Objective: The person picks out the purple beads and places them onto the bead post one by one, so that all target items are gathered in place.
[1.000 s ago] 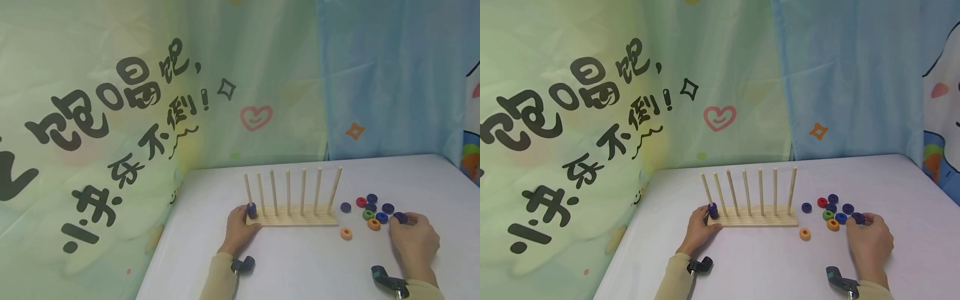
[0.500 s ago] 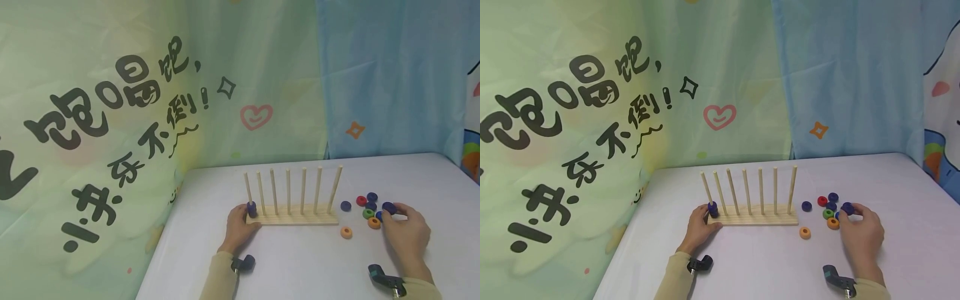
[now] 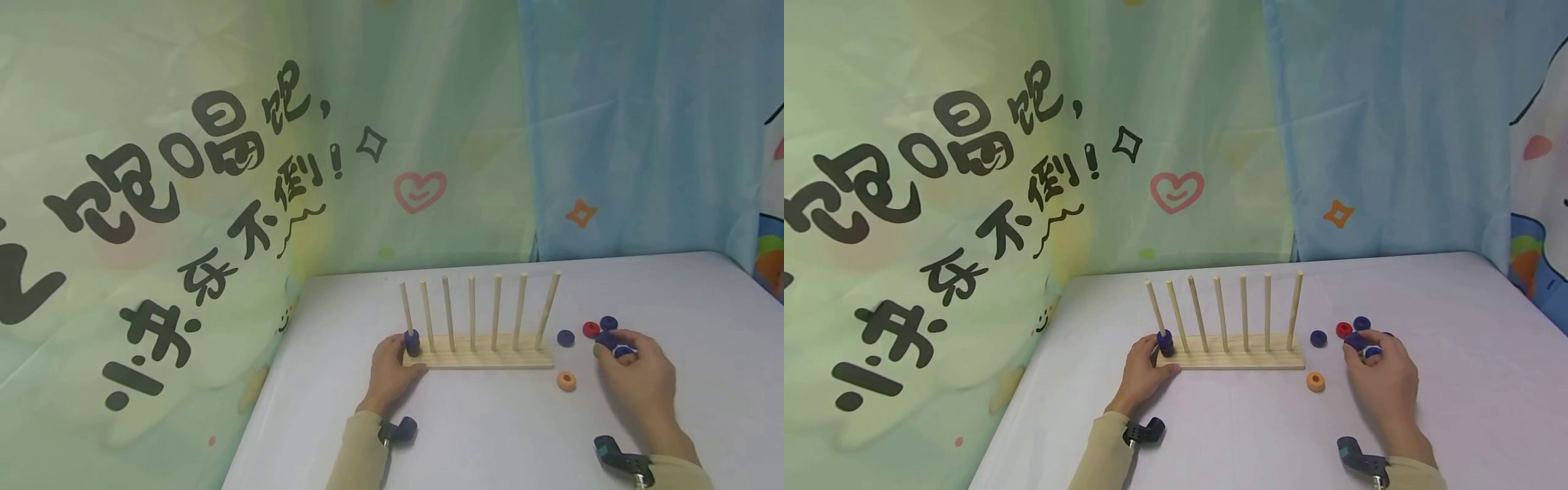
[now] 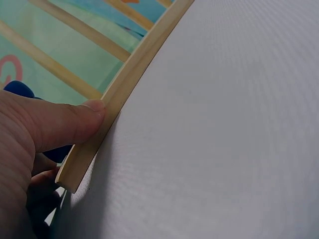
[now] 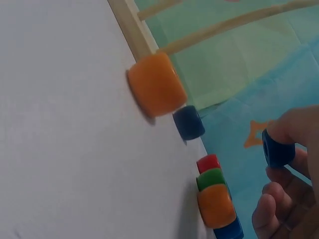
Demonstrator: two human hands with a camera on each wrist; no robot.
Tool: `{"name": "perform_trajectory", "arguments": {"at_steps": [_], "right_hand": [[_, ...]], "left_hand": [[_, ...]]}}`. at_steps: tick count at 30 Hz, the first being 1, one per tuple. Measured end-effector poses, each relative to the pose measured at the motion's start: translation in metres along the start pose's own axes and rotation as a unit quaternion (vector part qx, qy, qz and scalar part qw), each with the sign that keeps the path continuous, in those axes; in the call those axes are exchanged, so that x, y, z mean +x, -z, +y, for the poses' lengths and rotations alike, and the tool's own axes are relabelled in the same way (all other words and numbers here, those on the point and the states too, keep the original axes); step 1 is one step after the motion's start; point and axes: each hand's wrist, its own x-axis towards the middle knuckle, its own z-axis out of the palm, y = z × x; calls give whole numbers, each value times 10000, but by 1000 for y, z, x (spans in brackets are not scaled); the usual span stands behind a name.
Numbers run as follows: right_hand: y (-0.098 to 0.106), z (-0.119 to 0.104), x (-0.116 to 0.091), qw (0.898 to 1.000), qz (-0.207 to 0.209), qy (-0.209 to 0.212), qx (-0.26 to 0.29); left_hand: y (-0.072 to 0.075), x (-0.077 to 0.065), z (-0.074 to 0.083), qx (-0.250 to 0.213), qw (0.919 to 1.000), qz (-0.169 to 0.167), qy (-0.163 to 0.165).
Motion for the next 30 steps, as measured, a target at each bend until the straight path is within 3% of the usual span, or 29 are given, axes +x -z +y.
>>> {"name": "perform_trajectory", "arguments": {"at_steps": [6, 11, 22, 30], "right_hand": [[-7, -6, -3, 9992, -91, 372, 108], [-10, -15, -6, 9991, -128, 352, 203], [-14, -19, -9, 9986, -294, 391, 223], [-17, -26, -14, 9940, -645, 787, 410]], "left_hand": [[1, 0, 1, -13, 9999, -60, 98], [1, 0, 1, -13, 10000, -11, 29], [1, -1, 2, -93, 9996, -125, 254], [3, -1, 3, -107, 9996, -127, 208]]}}
